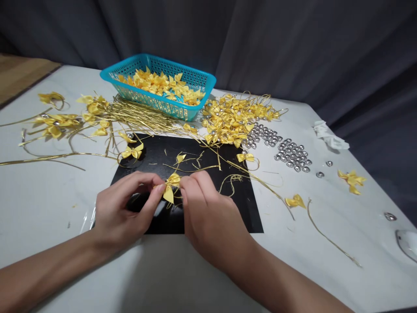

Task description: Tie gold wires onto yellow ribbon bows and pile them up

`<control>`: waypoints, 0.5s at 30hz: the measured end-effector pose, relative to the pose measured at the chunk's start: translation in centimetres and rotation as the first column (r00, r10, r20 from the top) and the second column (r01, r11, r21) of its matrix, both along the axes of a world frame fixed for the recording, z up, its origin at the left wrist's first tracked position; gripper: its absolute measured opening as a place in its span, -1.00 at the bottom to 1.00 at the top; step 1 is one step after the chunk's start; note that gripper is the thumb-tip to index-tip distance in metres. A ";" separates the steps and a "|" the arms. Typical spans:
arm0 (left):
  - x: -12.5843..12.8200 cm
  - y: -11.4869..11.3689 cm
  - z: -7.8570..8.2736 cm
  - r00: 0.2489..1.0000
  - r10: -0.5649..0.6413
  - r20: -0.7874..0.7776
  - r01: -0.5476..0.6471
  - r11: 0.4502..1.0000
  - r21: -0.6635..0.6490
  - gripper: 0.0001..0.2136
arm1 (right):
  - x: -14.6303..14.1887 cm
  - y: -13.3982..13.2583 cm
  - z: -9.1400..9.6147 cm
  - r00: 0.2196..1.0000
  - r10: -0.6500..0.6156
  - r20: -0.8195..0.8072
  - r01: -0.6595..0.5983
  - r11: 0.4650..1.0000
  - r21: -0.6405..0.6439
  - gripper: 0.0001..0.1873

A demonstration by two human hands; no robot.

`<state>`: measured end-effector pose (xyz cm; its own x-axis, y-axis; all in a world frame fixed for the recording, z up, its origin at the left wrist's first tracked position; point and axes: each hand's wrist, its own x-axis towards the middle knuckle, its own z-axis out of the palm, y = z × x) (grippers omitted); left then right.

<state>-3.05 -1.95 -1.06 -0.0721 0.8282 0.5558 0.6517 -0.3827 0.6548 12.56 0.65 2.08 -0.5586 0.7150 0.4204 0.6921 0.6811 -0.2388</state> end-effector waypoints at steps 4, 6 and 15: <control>0.0 -0.1 0.1 1.000 -0.021 -0.020 0.022 0.999 0.033 -0.92 | 0.2 -0.2 0.2 0.997 -0.036 -0.074 0.032 0.998 -0.047 -0.92; 0.0 -0.2 0.1 0.998 -0.038 -0.048 0.041 0.998 0.048 -0.92 | 0.2 -0.2 0.2 0.997 -0.037 -0.074 0.036 0.999 -0.019 -0.87; 0.0 0.1 -0.1 1.000 -0.014 -0.025 0.014 1.000 0.014 -0.92 | 0.1 0.2 0.1 1.000 0.025 0.016 -0.025 1.000 0.010 -0.88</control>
<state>-3.04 -1.87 -1.13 -0.0465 0.8209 0.5691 0.6625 -0.4011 0.6326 12.68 0.86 2.16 -0.5827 0.6965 0.4187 0.6784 0.7006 -0.2212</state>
